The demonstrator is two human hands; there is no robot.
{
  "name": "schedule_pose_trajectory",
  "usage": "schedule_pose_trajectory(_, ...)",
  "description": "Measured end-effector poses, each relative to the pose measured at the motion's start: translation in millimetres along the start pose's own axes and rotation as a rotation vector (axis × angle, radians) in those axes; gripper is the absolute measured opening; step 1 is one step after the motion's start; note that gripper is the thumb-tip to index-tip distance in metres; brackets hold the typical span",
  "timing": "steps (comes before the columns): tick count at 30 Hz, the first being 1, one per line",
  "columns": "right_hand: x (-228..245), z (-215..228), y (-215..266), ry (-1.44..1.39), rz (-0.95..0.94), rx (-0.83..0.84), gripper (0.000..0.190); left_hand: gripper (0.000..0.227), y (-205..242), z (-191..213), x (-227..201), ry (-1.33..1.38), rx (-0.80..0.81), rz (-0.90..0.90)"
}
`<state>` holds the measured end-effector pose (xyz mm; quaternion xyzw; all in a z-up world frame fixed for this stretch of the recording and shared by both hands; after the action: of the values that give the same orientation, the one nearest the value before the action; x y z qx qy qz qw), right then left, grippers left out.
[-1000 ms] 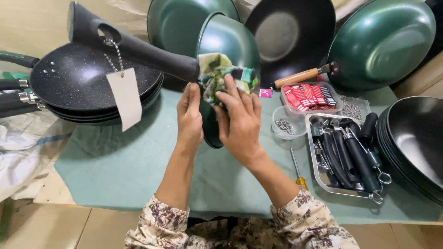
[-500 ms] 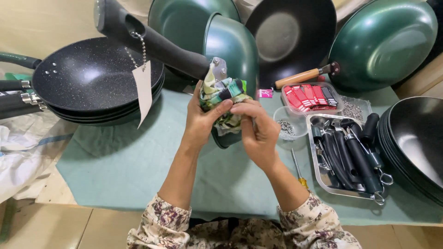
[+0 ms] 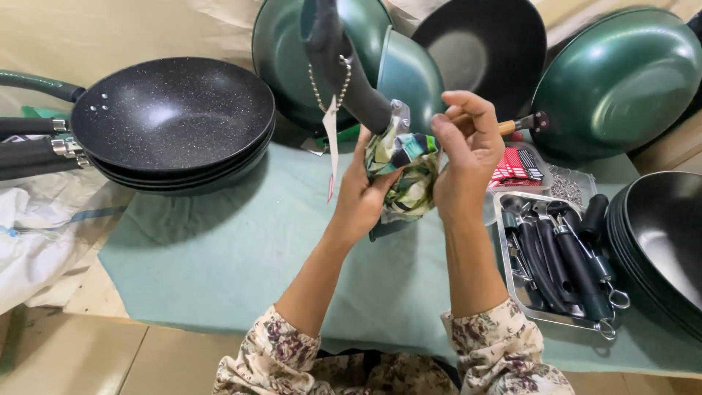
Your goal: Assembling a wok by wiping it clean and then attaching the handle using a screwdriver and screws.
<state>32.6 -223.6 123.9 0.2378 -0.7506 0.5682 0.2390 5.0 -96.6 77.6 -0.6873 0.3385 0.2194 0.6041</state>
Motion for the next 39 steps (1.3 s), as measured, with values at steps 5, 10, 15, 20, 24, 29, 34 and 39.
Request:
schedule_pose_trajectory(5,53.8,-19.8,-11.1,0.491,0.134,0.511,0.041,0.078,8.2,-12.9,0.5,-0.137,0.137,0.115)
schedule_pose_trajectory(10,67.1,-12.2,-12.9,0.628,-0.056,0.514,0.027,0.068,18.3,-29.1,5.5,-0.099,0.147,-0.001)
schedule_pose_trajectory(15,60.2,12.7,-16.5,0.716,-0.001,0.470,0.026,0.057,29.5,-42.9,-0.9,-0.080,0.040,-0.091)
schedule_pose_trajectory(20,20.6,68.1,-31.9,0.641,0.108,0.329,0.018,0.040,31.6,-17.5,1.6,0.084,-0.299,-0.047)
schedule_pose_trajectory(24,3.5,101.6,-17.9,0.413,0.113,0.215,0.019,0.049,30.0,2.6,36.8,0.028,-0.511,-0.031)
schedule_pose_trajectory(29,-1.0,106.7,11.1,0.395,0.194,0.197,0.016,0.065,42.3,-50.7,50.6,-0.039,-0.267,0.153)
schedule_pose_trajectory(34,9.6,96.2,27.1,0.188,0.137,0.181,0.017,0.083,47.4,-82.0,74.0,0.009,0.302,0.336)
schedule_pose_trajectory(39,28.1,80.9,29.6,-0.078,-0.010,-0.032,0.025,0.082,45.1,-76.4,94.7,0.362,0.675,0.760)
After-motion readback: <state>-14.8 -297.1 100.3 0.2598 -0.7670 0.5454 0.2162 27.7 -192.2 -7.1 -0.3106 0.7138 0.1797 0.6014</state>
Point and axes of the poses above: each hand's wrist, its own y-axis away from the middle knuckle, its own z-axis out of the back of the hand, x = y × z, the point moved 1 cm from there along -y, towards the middle knuckle, and after that the axes turned 3 degrees about x, right-handed, at the moved point
